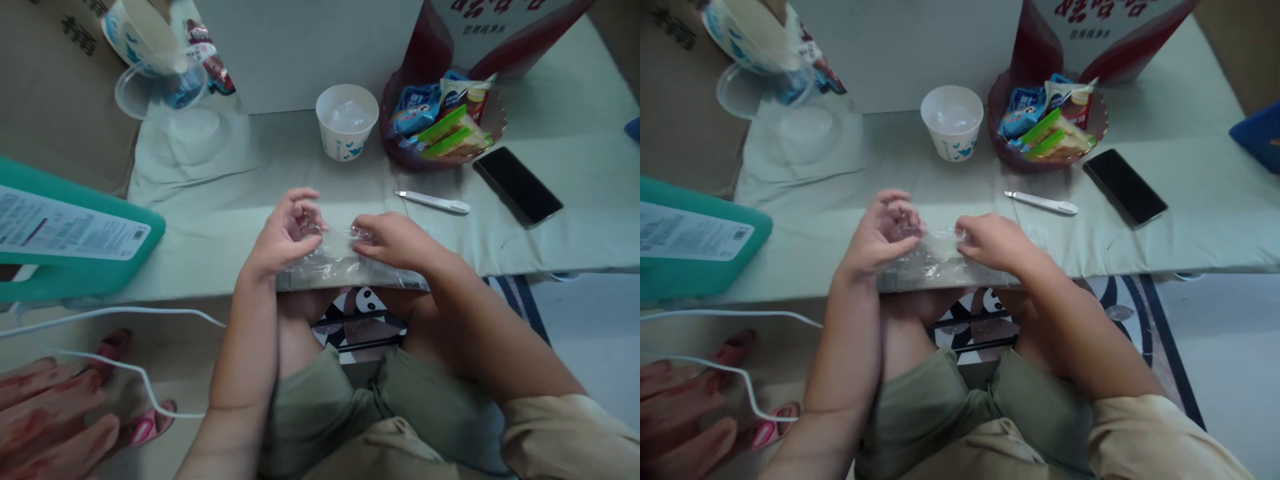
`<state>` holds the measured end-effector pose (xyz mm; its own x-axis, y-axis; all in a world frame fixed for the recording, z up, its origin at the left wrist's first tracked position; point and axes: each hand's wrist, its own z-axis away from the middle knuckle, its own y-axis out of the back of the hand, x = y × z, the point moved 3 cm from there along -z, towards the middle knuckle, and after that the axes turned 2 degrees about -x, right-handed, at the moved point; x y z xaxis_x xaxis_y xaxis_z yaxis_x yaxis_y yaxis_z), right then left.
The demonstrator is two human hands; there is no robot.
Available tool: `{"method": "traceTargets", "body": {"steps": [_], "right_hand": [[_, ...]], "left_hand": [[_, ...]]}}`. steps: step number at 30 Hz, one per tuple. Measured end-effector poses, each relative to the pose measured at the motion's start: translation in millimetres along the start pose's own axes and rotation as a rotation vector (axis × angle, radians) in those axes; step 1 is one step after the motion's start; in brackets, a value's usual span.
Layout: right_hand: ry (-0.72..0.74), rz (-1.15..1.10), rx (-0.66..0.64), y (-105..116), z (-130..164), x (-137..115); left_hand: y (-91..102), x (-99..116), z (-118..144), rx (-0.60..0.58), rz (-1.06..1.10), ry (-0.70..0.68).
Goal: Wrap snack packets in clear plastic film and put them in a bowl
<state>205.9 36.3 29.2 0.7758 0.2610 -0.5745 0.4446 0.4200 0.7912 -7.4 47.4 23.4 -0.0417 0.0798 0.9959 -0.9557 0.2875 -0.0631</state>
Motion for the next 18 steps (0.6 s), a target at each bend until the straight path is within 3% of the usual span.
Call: {"method": "traceTargets", "body": {"steps": [3, 5, 8, 12, 16, 18], "right_hand": [[-0.030, -0.333, 0.012, -2, -5, 3], [-0.105, -0.642, 0.106, -8, -5, 8], [-0.210, -0.989, 0.255, -23, -5, 11], [-0.179, -1.097, 0.324, -35, -8, 7], [-0.194, -1.134, 0.251, -32, -7, 10], [-0.234, -1.174, 0.206, -29, -6, 12]], "left_hand": [[10.2, -8, -7, 0.135, 0.236, 0.128], [11.1, -14, -12, 0.163, 0.323, 0.218], [2.0, -20, -16, 0.214, 0.373, 0.231], [-28.9, -27, -18, 0.023, 0.374, 0.267], [-35.4, -29, -19, 0.065, 0.162, 0.224], [-32.5, -28, -19, 0.018, 0.080, 0.204]]}}
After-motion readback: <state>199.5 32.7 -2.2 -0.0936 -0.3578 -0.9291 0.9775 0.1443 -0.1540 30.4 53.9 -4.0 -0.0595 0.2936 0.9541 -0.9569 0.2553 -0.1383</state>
